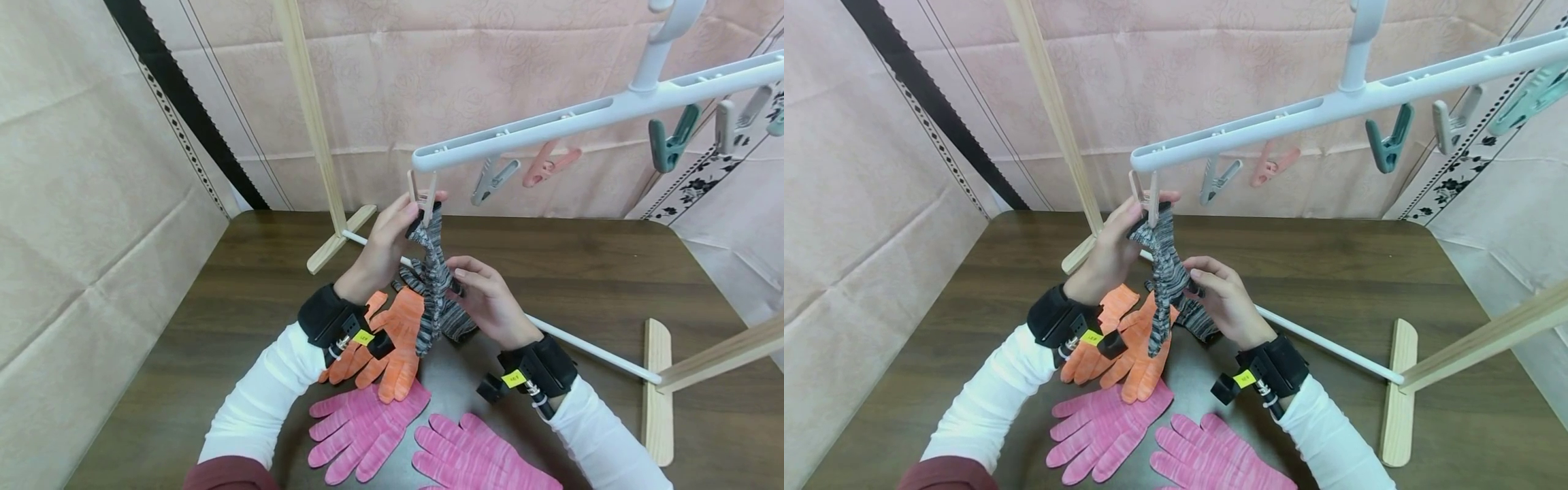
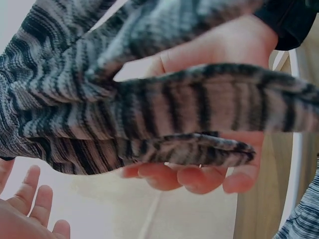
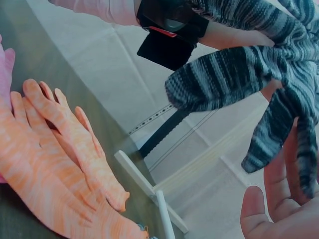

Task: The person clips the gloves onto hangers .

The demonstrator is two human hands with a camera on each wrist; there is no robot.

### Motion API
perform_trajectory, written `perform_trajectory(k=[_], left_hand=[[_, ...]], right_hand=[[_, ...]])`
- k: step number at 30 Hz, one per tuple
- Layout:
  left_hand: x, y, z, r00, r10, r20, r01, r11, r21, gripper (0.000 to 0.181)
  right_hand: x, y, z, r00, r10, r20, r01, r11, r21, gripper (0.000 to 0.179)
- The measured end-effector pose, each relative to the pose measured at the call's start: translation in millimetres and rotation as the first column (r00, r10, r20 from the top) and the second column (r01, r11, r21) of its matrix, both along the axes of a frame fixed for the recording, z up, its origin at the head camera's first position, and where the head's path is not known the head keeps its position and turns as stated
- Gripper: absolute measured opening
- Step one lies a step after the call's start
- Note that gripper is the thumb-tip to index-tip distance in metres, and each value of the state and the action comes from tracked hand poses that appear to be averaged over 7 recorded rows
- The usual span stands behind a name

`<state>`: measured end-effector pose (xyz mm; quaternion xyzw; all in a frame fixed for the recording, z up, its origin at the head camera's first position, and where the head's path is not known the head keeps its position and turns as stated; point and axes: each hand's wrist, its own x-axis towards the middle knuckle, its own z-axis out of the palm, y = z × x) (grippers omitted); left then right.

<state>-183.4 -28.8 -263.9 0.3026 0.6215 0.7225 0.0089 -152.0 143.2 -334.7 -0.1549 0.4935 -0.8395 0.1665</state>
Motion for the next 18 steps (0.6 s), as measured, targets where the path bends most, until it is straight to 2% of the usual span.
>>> perform_trajectory(k=[4,7,11,15,18], left_hand=[[0.0,-1.9,-5.5,1.0,-0.02,-0.006,0.02,0.997,0.078,0.06],[0.1,-4.1,-10.4,1.0,-0.021,-0.004,0.021,0.994,0.111,0.076],[-0.4,-8.0,-17.7,1.0,-0.01,0.015,0.009,0.996,0.088,0.094],[-1.3,-13.2,-27.4,1.0,-0.01,0.027,0.007,0.997,0.078,0.094],[-0.8,-17.3,-35.2,0.998,0.035,0.047,-0.038,0.997,0.07,0.093]], right_hand=[[-0.1,3.3,-2.7,1.0,-0.001,-0.004,0.001,1.0,-0.011,0.023],[-0.6,6.3,-5.8,1.0,0.011,-0.013,-0.011,1.0,-0.019,0.023],[-2.1,11.0,-10.5,0.999,0.048,-0.027,-0.049,0.998,-0.039,0.022],[-3.1,15.3,-14.9,0.995,0.086,-0.047,-0.089,0.994,-0.066,0.023],[-2.6,18.0,-17.1,0.994,0.097,-0.056,-0.101,0.992,-0.072,0.024]])
